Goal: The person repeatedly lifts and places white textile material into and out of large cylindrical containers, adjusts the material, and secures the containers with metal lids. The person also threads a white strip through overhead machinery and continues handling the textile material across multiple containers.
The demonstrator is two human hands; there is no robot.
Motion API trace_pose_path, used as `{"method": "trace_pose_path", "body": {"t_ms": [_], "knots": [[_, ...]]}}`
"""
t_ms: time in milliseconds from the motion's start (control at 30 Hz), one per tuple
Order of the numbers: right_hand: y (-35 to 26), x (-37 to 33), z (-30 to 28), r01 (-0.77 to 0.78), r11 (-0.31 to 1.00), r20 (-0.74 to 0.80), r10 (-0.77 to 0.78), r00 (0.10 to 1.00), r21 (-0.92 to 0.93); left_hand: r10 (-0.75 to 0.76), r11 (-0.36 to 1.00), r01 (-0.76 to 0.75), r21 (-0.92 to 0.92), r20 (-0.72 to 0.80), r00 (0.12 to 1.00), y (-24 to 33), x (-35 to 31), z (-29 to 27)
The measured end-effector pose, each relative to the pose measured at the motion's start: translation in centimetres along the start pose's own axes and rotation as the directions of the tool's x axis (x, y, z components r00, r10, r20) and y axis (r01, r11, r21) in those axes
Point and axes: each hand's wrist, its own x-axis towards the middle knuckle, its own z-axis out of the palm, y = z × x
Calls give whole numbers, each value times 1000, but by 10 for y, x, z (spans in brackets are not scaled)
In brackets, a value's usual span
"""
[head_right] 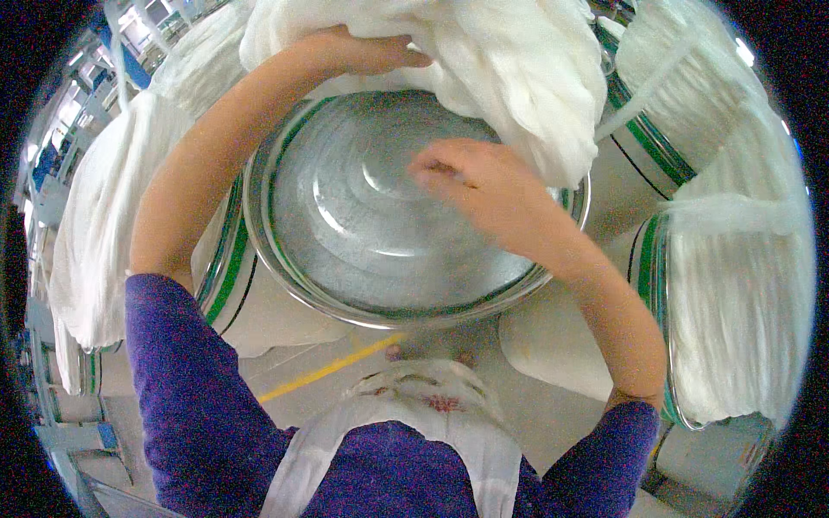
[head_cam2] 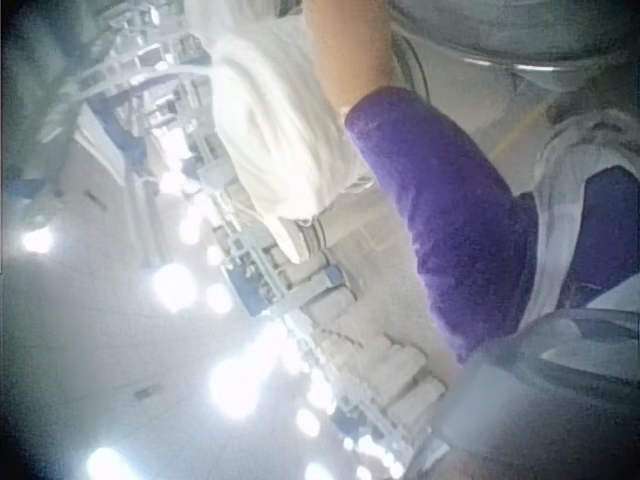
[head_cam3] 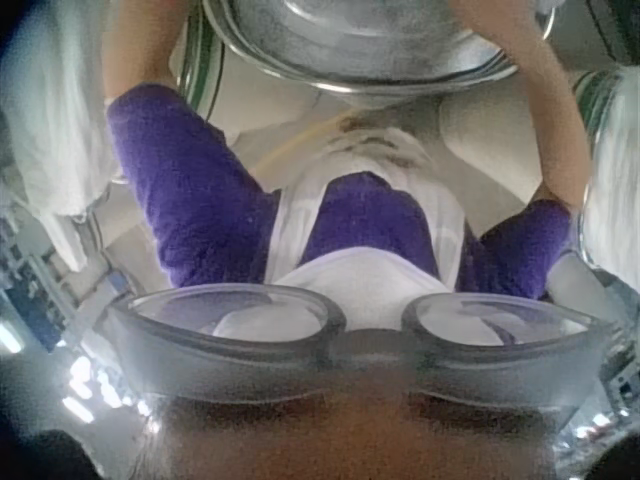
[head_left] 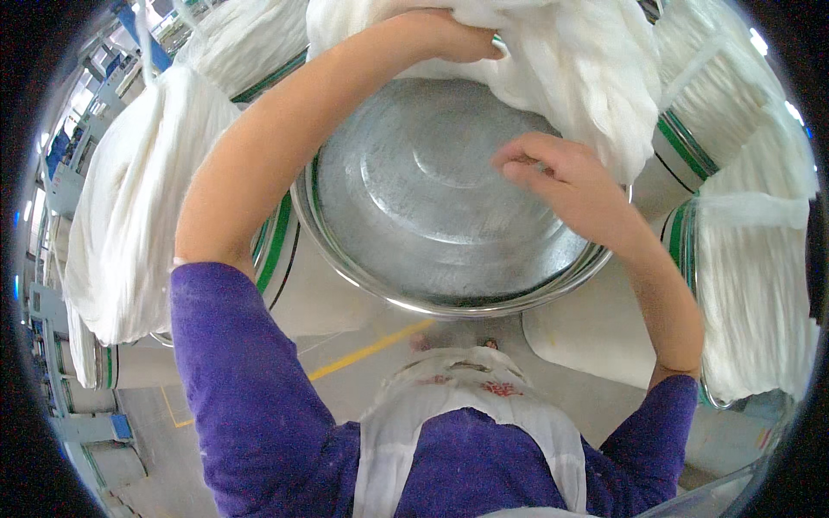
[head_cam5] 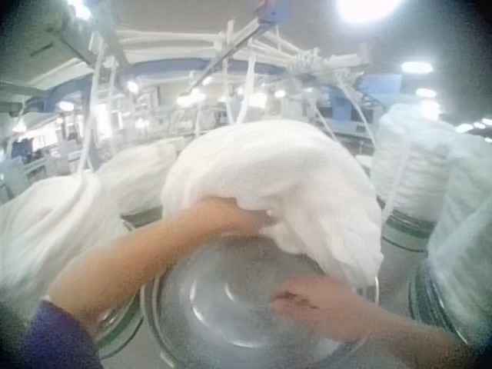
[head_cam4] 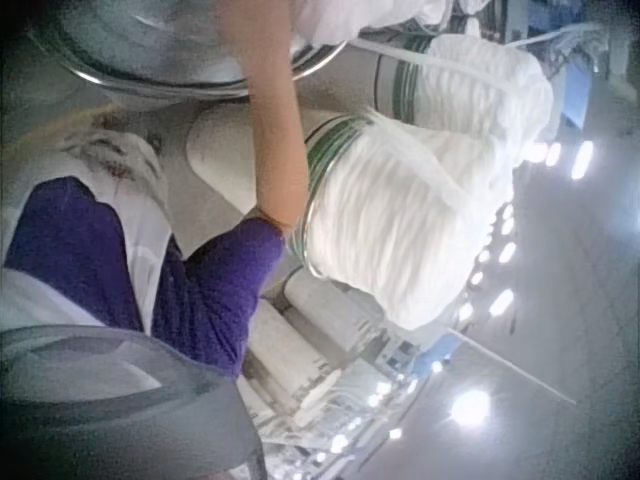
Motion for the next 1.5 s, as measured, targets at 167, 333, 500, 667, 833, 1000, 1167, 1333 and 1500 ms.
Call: {"method": "trace_pose_path", "body": {"t_ms": [167, 333, 500, 667, 833, 1000, 1167, 1333, 1500], "knots": [[25, 36, 14, 97, 966, -638, -231, 735, -239, 19, 1000, -21, 20, 85, 996, -1, -13, -5], [23, 81, 25, -206, 803, -719, -348, 602, -560, 86, 996, -85, 17, -83, 993, 10, -30, 9], [47, 60, 21, 224, 932, -500, -344, 795, -284, 176, 984, -157, 88, -304, 936, -14, -33, 18], [67, -29, -9, 159, 906, -271, -52, 961, 392, 153, 955, -65, 289, -295, 943, -91, -3, -22], [95, -153, -18, 309, 738, -645, 217, 733, 599, 169, 866, -38, 498, -219, 961, -104, 0, -60], [128, -265, 40, 353, 694, -755, 431, 494, 627, 160, 967, -248, 61, 613, 774, -32, -123, -46], [142, -281, 113, 216, 655, -578, 405, 709, 724, 565, 794, -398, -459, 316, 762, 104, -205, -19], [126, -282, 108, 49, 928, -476, 145, 867, 370, 380, 503, 210, -838, 433, 818, 240, -177, 79], [81, -330, 64, -7, 919, 194, 91, 977, -395, 304, -503, 529, -683, 433, 848, 290, -146, 148]]}}
